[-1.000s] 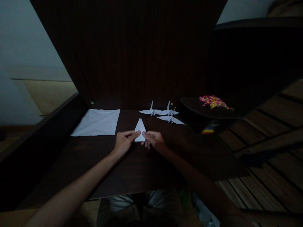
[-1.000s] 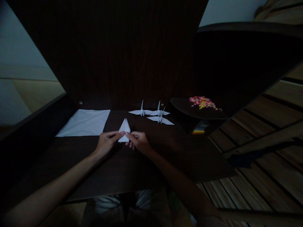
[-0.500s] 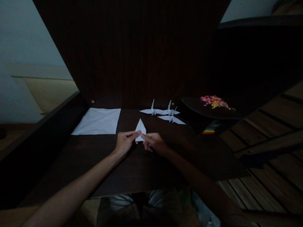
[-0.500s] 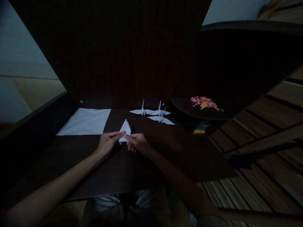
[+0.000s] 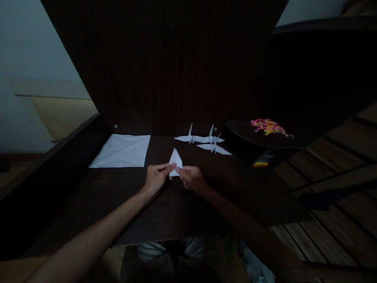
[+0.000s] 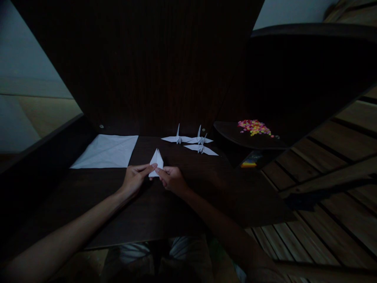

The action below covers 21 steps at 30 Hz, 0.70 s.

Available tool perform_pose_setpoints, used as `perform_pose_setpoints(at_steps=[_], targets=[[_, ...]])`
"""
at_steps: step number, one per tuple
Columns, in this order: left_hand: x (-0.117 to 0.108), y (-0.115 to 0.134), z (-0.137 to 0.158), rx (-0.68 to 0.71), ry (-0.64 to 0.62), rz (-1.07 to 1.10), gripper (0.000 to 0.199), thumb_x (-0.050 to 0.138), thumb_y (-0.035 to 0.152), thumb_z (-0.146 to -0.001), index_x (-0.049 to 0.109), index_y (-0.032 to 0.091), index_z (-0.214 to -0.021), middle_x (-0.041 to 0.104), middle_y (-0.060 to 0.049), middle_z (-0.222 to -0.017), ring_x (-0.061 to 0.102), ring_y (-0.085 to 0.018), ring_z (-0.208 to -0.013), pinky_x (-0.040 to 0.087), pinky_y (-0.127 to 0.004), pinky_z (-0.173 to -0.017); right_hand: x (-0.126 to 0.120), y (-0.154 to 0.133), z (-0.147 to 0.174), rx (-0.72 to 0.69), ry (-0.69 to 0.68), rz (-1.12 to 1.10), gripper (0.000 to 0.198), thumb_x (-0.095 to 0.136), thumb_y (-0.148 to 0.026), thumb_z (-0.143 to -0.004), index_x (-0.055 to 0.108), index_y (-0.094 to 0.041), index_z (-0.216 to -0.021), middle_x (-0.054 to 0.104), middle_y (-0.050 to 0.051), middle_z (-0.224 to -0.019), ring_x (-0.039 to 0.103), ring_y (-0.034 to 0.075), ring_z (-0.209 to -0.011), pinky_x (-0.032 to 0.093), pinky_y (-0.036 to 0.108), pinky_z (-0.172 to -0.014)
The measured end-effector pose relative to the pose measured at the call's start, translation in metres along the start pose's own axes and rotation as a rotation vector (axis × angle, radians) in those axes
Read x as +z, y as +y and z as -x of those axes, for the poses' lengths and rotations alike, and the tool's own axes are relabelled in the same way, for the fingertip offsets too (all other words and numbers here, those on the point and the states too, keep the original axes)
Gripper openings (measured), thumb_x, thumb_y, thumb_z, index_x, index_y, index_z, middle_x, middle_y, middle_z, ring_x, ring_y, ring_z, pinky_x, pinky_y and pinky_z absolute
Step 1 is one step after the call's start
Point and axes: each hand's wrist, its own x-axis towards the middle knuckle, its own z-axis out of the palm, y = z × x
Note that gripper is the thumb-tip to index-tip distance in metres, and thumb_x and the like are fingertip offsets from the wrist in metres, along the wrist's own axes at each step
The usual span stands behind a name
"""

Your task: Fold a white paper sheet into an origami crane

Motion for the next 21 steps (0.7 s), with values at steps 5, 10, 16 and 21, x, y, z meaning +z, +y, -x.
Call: perform_pose_setpoints(at_steps=[5, 10, 16, 21], targets=[[-0.001, -0.003, -0.003, 0.028, 0.035, -0.014, 0.032, 0.074, 0.042, -0.065, 0.076, 0.011, -0.071, 0.067, -0.005, -0.062, 0.051, -0.012, -0.051, 0.042, -0.021, -0.045, -0.002, -0.003, -0.002, 0.032, 0.028, 0.042, 0.057, 0.046, -0.067, -0.077, 0.048, -0.017, -0.050, 0.045, -0.003, -0.035, 0.035, 0.005, -0.029, 0.023, 0.018, -0.032], [-0.001, 0.000, -0.002, 0.028, 0.070, -0.021, 0.029, 0.076, 0.040, -0.064, 0.076, 0.012, -0.071, 0.068, -0.004, -0.061, 0.052, -0.011, -0.050, 0.041, -0.021, -0.047, -0.002, -0.007, 0.000, 0.022, -0.012, 0.065, 0.059, 0.047, -0.070, -0.075, 0.047, -0.017, -0.048, 0.043, -0.004, -0.035, 0.034, 0.005, -0.031, 0.023, 0.018, -0.034], [0.002, 0.008, 0.003, 0.064, 0.068, -0.092, 0.028, 0.074, 0.040, -0.066, 0.075, 0.013, -0.067, 0.068, -0.002, -0.059, 0.055, -0.013, -0.053, 0.044, -0.022, -0.049, 0.001, -0.004, 0.003, -0.021, -0.061, 0.034, 0.052, 0.060, -0.062, -0.071, 0.046, -0.017, -0.050, 0.038, -0.007, -0.038, 0.028, 0.004, -0.034, 0.018, 0.020, -0.036], [0.002, 0.008, 0.004, 0.092, 0.062, -0.137, 0.027, 0.073, 0.041, -0.067, 0.075, 0.013, -0.067, 0.068, -0.002, -0.059, 0.056, -0.014, -0.052, 0.045, -0.023, -0.049, 0.001, 0.002, 0.000, -0.059, -0.034, -0.022, 0.046, 0.062, -0.056, -0.072, 0.051, -0.016, -0.053, 0.034, -0.008, -0.040, 0.025, 0.004, -0.035, 0.016, 0.021, -0.037]])
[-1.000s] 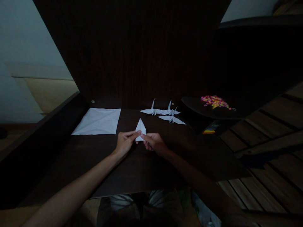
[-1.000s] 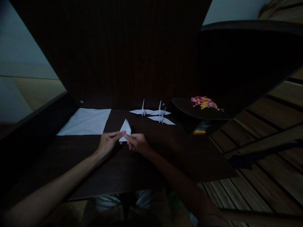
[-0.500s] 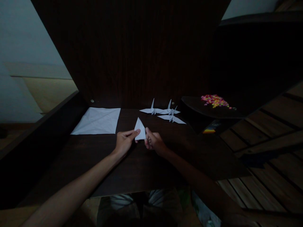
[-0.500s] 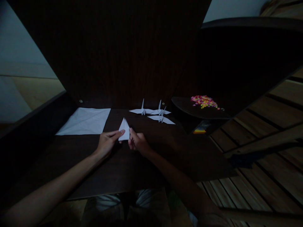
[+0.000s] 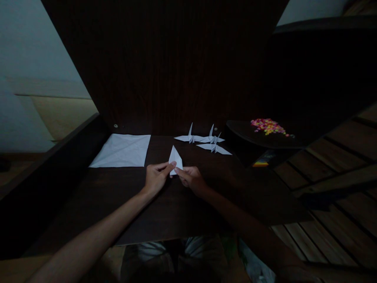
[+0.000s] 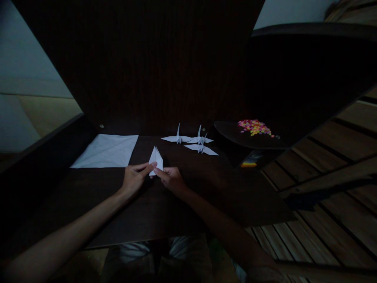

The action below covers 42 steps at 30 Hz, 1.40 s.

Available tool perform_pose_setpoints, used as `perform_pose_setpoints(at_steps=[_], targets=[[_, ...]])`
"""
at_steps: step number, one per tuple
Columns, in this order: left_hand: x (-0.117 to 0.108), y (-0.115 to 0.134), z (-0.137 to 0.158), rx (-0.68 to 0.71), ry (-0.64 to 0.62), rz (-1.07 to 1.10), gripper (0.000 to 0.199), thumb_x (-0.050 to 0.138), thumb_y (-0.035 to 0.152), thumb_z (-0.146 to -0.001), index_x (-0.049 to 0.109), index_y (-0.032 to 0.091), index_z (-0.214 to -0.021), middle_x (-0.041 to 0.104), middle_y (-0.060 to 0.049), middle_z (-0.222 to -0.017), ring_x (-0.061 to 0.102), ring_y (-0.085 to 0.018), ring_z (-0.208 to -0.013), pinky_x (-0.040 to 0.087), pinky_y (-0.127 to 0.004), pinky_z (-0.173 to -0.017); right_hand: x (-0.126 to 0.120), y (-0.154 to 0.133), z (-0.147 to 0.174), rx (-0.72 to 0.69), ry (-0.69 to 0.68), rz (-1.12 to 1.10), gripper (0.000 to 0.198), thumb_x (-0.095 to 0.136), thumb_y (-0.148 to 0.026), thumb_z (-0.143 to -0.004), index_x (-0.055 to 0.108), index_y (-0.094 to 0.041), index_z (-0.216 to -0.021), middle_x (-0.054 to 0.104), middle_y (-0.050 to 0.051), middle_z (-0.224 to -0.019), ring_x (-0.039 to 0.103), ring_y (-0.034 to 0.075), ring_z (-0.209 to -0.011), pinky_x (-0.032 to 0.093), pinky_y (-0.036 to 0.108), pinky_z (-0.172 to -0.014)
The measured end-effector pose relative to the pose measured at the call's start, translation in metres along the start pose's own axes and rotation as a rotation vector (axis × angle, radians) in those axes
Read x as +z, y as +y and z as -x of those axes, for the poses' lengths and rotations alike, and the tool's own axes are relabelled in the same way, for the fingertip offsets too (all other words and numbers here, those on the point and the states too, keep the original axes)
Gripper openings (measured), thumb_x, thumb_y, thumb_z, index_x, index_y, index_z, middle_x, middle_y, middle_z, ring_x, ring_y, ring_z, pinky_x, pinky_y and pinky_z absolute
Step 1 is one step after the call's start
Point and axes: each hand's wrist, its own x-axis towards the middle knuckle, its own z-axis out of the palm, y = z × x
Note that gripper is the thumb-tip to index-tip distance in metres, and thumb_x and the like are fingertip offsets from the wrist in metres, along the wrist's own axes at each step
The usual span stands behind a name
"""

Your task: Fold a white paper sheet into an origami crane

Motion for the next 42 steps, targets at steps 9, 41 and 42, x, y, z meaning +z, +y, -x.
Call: perform_pose_setpoints(at_steps=[9, 41, 42], targets=[[0.001, 0.003, 0.002, -0.005, -0.004, 0.005, 0.029, 0.074, 0.042, -0.065, 0.075, 0.013, -0.065, 0.067, -0.002, -0.057, 0.055, -0.013, -0.050, 0.044, -0.023, -0.049, -0.003, 0.003, -0.003, -0.006, 0.058, -0.015, 0.052, 0.061, -0.057, -0.073, 0.044, -0.018, -0.044, 0.033, -0.007, -0.034, 0.026, 0.005, -0.032, 0.017, 0.021, -0.035], [0.001, -0.011, -0.003, -0.061, -0.268, 0.041, 0.033, 0.068, 0.045, -0.071, 0.069, 0.013, -0.064, 0.062, -0.001, -0.056, 0.050, -0.009, -0.050, 0.039, -0.021, -0.050, -0.007, 0.002, -0.005, -0.134, 0.161, 0.055, 0.058, 0.052, -0.065, -0.076, 0.038, -0.019, -0.044, 0.030, -0.007, -0.038, 0.024, 0.005, -0.036, 0.017, 0.024, -0.038], [0.001, -0.012, -0.003, -0.052, -0.262, 0.039, 0.033, 0.068, 0.045, -0.072, 0.069, 0.013, -0.064, 0.062, -0.001, -0.055, 0.050, -0.009, -0.050, 0.039, -0.021, -0.050, -0.007, 0.003, -0.005, -0.144, 0.160, 0.068, 0.058, 0.052, -0.065, -0.076, 0.039, -0.018, -0.044, 0.030, -0.007, -0.039, 0.024, 0.005, -0.036, 0.017, 0.024, -0.039]])
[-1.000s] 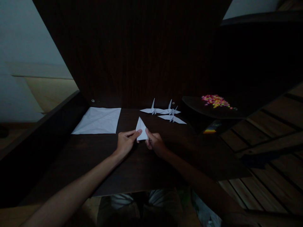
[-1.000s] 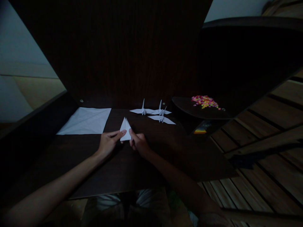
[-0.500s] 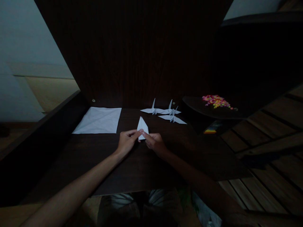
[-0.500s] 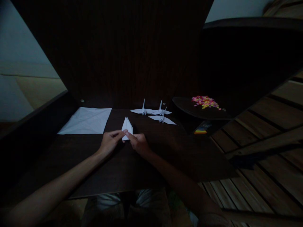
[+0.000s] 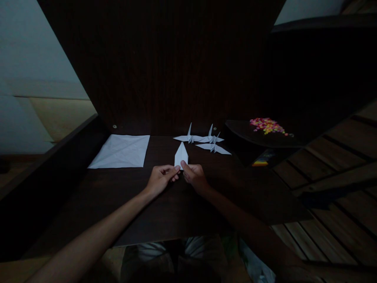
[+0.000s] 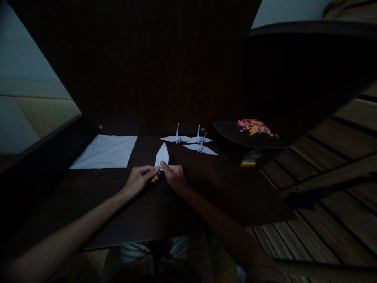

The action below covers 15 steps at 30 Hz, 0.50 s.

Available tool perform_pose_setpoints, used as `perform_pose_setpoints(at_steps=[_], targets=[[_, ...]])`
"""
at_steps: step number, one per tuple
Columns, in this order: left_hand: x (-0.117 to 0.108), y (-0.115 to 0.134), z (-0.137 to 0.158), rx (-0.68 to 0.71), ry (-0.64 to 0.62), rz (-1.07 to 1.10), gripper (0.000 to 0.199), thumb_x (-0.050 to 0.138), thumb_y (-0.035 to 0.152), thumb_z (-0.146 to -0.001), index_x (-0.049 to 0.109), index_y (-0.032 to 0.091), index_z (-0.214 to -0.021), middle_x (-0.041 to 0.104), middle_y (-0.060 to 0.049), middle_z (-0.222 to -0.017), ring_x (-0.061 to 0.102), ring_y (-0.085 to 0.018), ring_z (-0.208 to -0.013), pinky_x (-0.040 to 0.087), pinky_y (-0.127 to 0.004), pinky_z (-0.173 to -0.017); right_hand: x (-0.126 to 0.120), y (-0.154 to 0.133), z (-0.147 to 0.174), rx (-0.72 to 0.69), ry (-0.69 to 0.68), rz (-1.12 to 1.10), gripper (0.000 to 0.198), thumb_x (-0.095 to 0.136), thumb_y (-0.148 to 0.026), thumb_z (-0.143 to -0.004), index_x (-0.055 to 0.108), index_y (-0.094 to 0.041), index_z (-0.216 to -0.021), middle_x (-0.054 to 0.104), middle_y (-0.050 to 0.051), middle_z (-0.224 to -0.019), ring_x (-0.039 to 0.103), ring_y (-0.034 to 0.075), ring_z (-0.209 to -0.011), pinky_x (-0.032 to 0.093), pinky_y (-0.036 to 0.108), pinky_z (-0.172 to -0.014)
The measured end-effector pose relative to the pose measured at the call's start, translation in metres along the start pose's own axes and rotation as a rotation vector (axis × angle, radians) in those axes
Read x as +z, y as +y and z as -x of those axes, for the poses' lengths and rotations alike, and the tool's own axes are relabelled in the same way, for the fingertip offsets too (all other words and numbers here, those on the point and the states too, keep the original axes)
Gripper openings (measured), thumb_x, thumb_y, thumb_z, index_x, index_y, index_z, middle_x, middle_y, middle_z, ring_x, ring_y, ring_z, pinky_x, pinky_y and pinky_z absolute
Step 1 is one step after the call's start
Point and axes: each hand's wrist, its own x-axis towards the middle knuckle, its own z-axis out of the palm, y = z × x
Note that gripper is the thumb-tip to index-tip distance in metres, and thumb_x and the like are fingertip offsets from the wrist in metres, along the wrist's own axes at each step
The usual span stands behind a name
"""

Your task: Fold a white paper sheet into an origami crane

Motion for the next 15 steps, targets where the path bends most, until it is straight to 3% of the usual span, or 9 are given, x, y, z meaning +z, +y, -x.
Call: perform_pose_setpoints(at_steps=[15], targets=[[0.002, 0.004, 0.003, 0.050, 0.015, -0.037, 0.032, 0.064, 0.042, -0.075, 0.067, 0.013, -0.061, 0.059, 0.000, -0.054, 0.050, -0.011, -0.052, 0.039, -0.022, -0.054, 0.002, -0.012, 0.006, -0.114, 0.009, 0.197, 0.054, 0.047, -0.060, -0.080, 0.057, -0.016, -0.052, 0.043, -0.002, -0.045, 0.037, 0.010, -0.045, 0.027, 0.024, -0.046]])
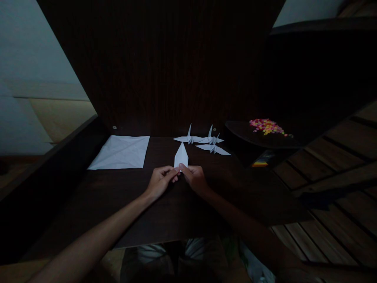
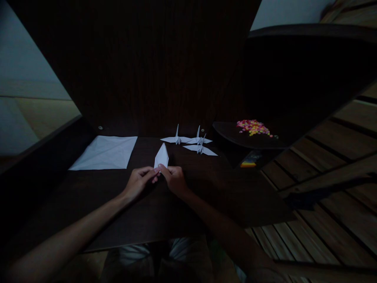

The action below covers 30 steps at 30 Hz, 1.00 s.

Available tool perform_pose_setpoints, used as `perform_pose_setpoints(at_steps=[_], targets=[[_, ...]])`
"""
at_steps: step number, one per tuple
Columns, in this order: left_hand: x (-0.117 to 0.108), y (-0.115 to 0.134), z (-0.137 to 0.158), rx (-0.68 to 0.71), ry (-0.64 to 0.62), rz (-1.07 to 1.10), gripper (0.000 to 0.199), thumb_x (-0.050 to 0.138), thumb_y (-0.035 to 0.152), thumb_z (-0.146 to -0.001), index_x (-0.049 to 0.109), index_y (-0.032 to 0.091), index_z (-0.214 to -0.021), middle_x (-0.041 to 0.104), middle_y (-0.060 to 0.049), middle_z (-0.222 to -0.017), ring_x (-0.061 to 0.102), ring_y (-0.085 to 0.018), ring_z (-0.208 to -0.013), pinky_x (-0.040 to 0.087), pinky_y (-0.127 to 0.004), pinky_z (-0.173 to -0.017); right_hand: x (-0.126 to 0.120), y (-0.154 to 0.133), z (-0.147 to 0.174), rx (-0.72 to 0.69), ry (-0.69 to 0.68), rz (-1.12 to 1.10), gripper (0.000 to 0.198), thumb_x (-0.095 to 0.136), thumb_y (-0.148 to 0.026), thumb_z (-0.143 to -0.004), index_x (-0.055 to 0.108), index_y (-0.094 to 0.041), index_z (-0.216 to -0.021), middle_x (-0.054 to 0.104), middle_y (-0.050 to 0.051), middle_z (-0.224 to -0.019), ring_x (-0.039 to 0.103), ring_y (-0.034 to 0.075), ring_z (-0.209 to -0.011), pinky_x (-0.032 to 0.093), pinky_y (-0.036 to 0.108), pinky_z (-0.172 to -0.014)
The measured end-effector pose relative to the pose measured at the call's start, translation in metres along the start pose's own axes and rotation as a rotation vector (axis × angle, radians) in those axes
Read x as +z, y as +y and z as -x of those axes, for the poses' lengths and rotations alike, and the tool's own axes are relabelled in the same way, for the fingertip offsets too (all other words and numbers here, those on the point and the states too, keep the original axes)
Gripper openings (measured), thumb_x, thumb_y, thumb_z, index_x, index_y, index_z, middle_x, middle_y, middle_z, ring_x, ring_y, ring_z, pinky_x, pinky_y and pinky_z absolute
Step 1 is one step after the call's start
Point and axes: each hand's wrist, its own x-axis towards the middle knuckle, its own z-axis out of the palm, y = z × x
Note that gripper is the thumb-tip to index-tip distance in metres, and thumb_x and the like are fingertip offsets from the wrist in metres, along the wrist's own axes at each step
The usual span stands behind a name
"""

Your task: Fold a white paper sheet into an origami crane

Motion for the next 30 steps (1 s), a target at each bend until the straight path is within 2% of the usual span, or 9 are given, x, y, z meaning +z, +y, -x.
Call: perform_pose_setpoints(at_steps=[4, 7, 10, 15, 20, 27, 30], targets=[[0.0003, 0.0020, -0.0015, 0.002, -0.012, 0.057, 0.030, 0.065, 0.042, -0.074, 0.067, 0.013, -0.066, 0.063, -0.001, -0.059, 0.054, -0.012, -0.055, 0.042, -0.023, -0.055, -0.0027, 0.0033, -0.0006, 0.002, -0.061, 0.005, 0.054, 0.048, -0.062, -0.079, 0.055, -0.016, -0.051, 0.035, -0.004, -0.042, 0.032, 0.009, -0.043, 0.024, 0.024, -0.044], [-0.0022, 0.0040, -0.0027, 0.019, -0.009, 0.041, 0.030, 0.067, 0.043, -0.073, 0.068, 0.013, -0.070, 0.063, -0.001, -0.060, 0.054, -0.012, -0.056, 0.042, -0.022, -0.056, -0.0032, 0.0055, -0.0013, 0.016, -0.069, 0.008, 0.056, 0.046, -0.062, -0.080, 0.044, -0.018, -0.046, 0.031, -0.005, -0.042, 0.026, 0.007, -0.042, 0.021, 0.024, -0.043], [-0.0053, 0.0058, -0.0028, 0.027, -0.006, 0.021, 0.031, 0.069, 0.044, -0.071, 0.068, 0.013, -0.068, 0.061, 0.000, -0.057, 0.054, -0.011, -0.054, 0.041, -0.022, -0.055, -0.0035, 0.0042, -0.0017, 0.018, -0.060, 0.041, 0.057, 0.045, -0.062, -0.081, 0.036, -0.019, -0.044, 0.031, -0.005, -0.042, 0.027, 0.007, -0.042, 0.022, 0.024, -0.043], [-0.0060, 0.0061, -0.0004, 0.010, -0.050, 0.003, 0.032, 0.071, 0.045, -0.068, 0.068, 0.013, -0.066, 0.061, 0.000, -0.055, 0.052, -0.012, -0.052, 0.040, -0.022, -0.052, -0.0052, 0.0000, -0.0022, -0.003, -0.010, 0.021, 0.048, 0.046, -0.060, -0.081, 0.045, -0.018, -0.057, 0.039, -0.004, -0.048, 0.036, 0.009, -0.047, 0.027, 0.023, -0.045], [-0.0033, 0.0052, 0.0002, -0.012, -0.091, 0.005, 0.031, 0.065, 0.043, -0.074, 0.067, 0.013, -0.064, 0.061, -0.001, -0.057, 0.053, -0.012, -0.054, 0.042, -0.024, -0.058, -0.0057, -0.0002, -0.0017, 0.001, -0.001, 0.018, 0.049, 0.043, -0.060, -0.082, 0.047, -0.018, -0.057, 0.041, -0.003, -0.049, 0.037, 0.010, -0.048, 0.028, 0.024, -0.046], [-0.0042, 0.0000, -0.0019, 0.024, 0.012, -0.063, 0.031, 0.065, 0.043, -0.075, 0.069, 0.014, -0.067, 0.063, 0.000, -0.060, 0.055, -0.013, -0.057, 0.041, -0.022, -0.057, -0.0064, 0.0031, -0.0002, 0.035, -0.036, 0.013, 0.049, 0.043, -0.056, -0.084, 0.049, -0.017, -0.056, 0.044, -0.002, -0.050, 0.037, 0.010, -0.048, 0.028, 0.024, -0.045], [-0.0058, -0.0014, -0.0016, 0.048, 0.007, -0.087, 0.032, 0.063, 0.043, -0.077, 0.070, 0.014, -0.066, 0.065, 0.000, -0.062, 0.058, -0.015, -0.062, 0.043, -0.024, -0.061, -0.0069, 0.0069, -0.0004, 0.053, -0.063, 0.005, 0.049, 0.041, -0.055, -0.086, 0.050, -0.016, -0.058, 0.047, -0.001, -0.053, 0.038, 0.010, -0.049, 0.028, 0.024, -0.046]])
